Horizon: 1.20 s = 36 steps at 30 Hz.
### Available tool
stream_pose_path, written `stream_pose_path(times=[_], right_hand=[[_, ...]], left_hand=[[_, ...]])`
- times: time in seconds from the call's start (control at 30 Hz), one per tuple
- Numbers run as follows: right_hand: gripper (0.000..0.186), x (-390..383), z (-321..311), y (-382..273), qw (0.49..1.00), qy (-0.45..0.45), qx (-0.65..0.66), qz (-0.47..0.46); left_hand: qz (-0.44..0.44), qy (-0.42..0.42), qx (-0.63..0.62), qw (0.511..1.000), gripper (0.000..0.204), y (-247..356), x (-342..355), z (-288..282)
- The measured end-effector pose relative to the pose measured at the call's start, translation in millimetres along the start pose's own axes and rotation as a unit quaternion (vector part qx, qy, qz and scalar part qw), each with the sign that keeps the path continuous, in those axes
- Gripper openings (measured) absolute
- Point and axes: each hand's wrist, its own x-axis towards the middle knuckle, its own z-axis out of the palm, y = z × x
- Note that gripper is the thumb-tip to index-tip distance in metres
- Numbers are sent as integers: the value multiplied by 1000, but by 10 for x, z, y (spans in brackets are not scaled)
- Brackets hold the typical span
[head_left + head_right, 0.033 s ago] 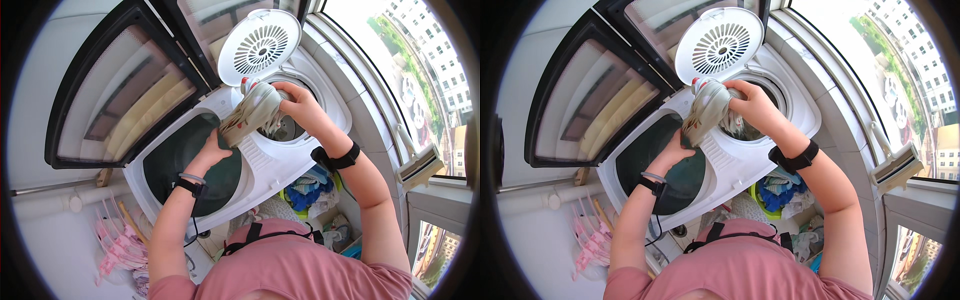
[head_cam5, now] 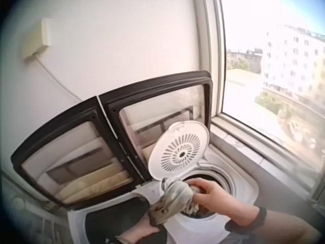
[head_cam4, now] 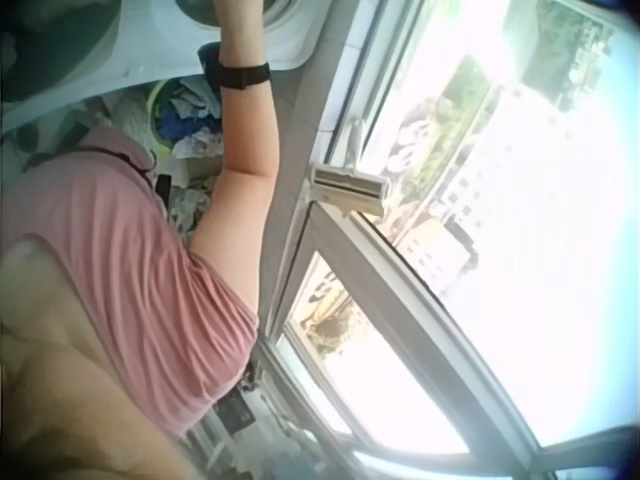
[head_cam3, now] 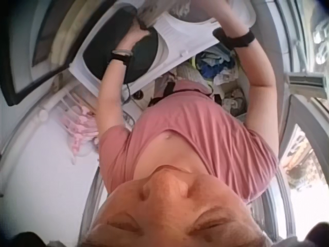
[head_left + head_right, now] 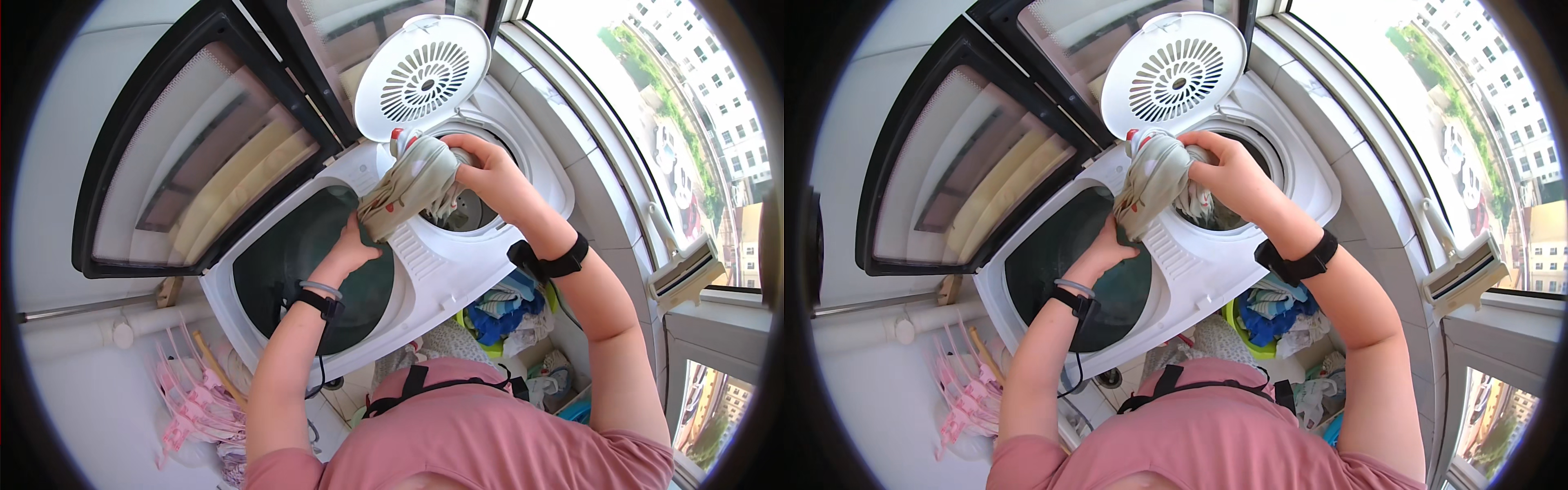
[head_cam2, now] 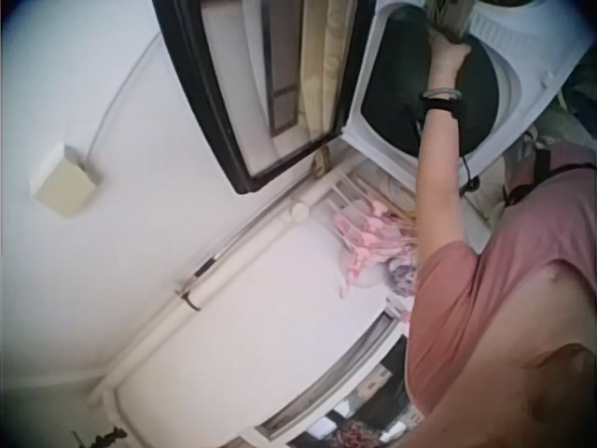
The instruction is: The recorder puts clothes into a washing machine, starts it, and prepares cleaning items in a bucket.
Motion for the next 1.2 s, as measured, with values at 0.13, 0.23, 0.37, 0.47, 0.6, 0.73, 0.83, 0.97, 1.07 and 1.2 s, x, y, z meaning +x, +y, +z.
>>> stream_pose_path(times=[0.13,0.23,0.37,0.47,0.6,0.73,0.83,0.97,1.07,1.2], right_hand=[[35,-84,-25,-158,1000,-11,-19,7],[34,-110,-135,-155,1000,-4,7,-2],[34,-158,-300,-231,996,71,47,-8],[33,-241,-392,-413,995,72,59,-26],[35,-340,-490,-645,992,90,38,-74],[36,-430,-653,-888,988,102,42,-108],[37,-506,-808,-1059,981,120,28,-149],[39,-605,-1262,-1284,968,129,22,-212],[38,-676,-1614,-1350,962,122,24,-242],[37,-672,-1342,-1335,954,193,32,-226]], left_hand=[[-132,1,-172,976,66,25,85,149],[-148,3,-225,963,38,52,-60,-37],[-81,43,-257,962,21,365,-485,-496],[-37,69,-241,967,19,779,-802,-871],[37,98,-190,976,20,1367,-1151,-1271],[124,124,-170,970,25,2001,-1373,-1583],[204,138,-181,952,23,2553,-1501,-1650],[303,111,-187,928,29,3065,-1519,-1703],[363,32,-236,901,31,3220,-1380,-1717],[298,22,-312,902,22,3086,-986,-1066]])
